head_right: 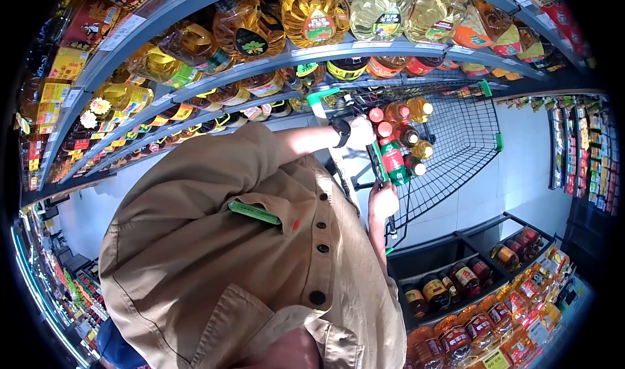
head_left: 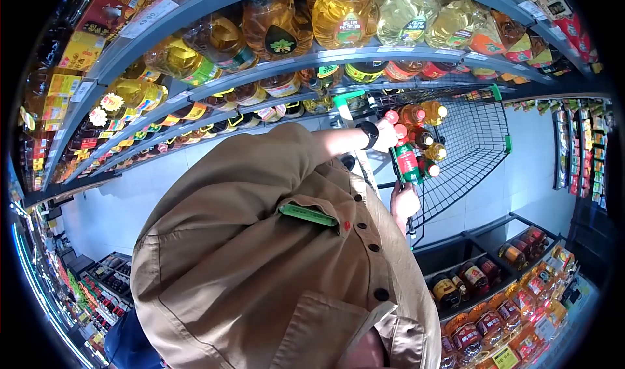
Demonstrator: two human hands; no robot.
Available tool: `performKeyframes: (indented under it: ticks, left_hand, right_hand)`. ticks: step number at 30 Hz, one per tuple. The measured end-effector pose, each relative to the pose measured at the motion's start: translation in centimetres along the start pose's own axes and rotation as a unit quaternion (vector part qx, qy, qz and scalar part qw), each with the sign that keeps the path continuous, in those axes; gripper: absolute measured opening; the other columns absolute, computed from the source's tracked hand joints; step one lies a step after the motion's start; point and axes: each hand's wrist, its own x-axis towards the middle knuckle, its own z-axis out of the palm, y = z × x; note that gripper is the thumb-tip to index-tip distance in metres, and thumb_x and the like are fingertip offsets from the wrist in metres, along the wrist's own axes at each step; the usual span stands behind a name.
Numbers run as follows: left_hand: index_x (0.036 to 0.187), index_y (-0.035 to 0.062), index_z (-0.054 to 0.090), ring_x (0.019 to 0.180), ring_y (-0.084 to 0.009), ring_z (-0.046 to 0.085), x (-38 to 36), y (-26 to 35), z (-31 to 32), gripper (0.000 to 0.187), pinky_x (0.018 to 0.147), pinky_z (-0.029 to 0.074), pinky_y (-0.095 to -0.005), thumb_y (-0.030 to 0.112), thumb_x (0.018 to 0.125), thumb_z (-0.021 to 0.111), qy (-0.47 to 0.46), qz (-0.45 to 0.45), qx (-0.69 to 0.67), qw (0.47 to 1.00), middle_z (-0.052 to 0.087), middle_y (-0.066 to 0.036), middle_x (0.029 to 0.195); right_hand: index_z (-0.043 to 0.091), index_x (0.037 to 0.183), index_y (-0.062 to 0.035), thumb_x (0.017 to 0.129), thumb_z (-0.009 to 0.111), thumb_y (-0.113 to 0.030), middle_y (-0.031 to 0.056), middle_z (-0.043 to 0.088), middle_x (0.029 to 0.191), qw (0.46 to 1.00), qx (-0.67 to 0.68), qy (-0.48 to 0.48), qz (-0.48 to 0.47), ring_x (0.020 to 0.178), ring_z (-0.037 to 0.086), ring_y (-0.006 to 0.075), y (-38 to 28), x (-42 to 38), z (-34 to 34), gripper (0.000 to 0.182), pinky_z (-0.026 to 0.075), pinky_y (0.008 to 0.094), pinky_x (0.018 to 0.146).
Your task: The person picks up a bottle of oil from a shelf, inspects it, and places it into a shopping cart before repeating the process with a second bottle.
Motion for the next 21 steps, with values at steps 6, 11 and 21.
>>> performKeyframes:
  ticks: [6, 11, 21]
  left_hand:
    - [0.092, 0.0067, 0.063, 0.1, -0.0256, 0.056, -6.7, 1.2, -7.9, 0.036, 0.089, 0.043, -0.0433, 0.041, 0.081, 0.064, 0.125, -0.093, -0.018, 0.988, 0.059, -0.01, 0.1]
    - [0.055, 0.0118, 0.057, 0.063, -0.025, 0.06, -11.6, -1.3, -7.2, 0.04, 0.07, 0.046, -0.0359, 0.039, 0.085, 0.059, 0.159, -0.072, -0.009, 0.985, 0.057, -0.006, 0.057]
    - [0.058, 0.0106, 0.061, 0.06, -0.0257, 0.06, -11.4, -1.6, -6.9, 0.035, 0.064, 0.046, -0.0368, 0.034, 0.084, 0.059, 0.184, -0.036, -0.019, 0.982, 0.059, -0.007, 0.057]
  right_hand:
    - [0.064, 0.089, -0.0079, 0.083, 0.068, -0.028, 0.0116, 0.067, 0.084, 1.0, 0.005, -0.006, -0.006, 0.073, 0.067, 0.0328, 0.0, 0.1, -0.4, 0.021, 0.053, 0.0443, 0.062]
    - [0.063, 0.086, -0.0082, 0.083, 0.067, -0.027, 0.0114, 0.066, 0.082, 1.0, -0.014, 0.011, -0.022, 0.07, 0.067, 0.0323, 0.0, -0.2, -0.2, 0.019, 0.052, 0.0439, 0.06]
    - [0.064, 0.089, -0.0076, 0.085, 0.067, -0.034, 0.0131, 0.068, 0.083, 0.999, -0.036, -0.009, 0.002, 0.071, 0.068, 0.0334, 0.2, -0.1, 0.2, 0.027, 0.053, 0.0449, 0.062]
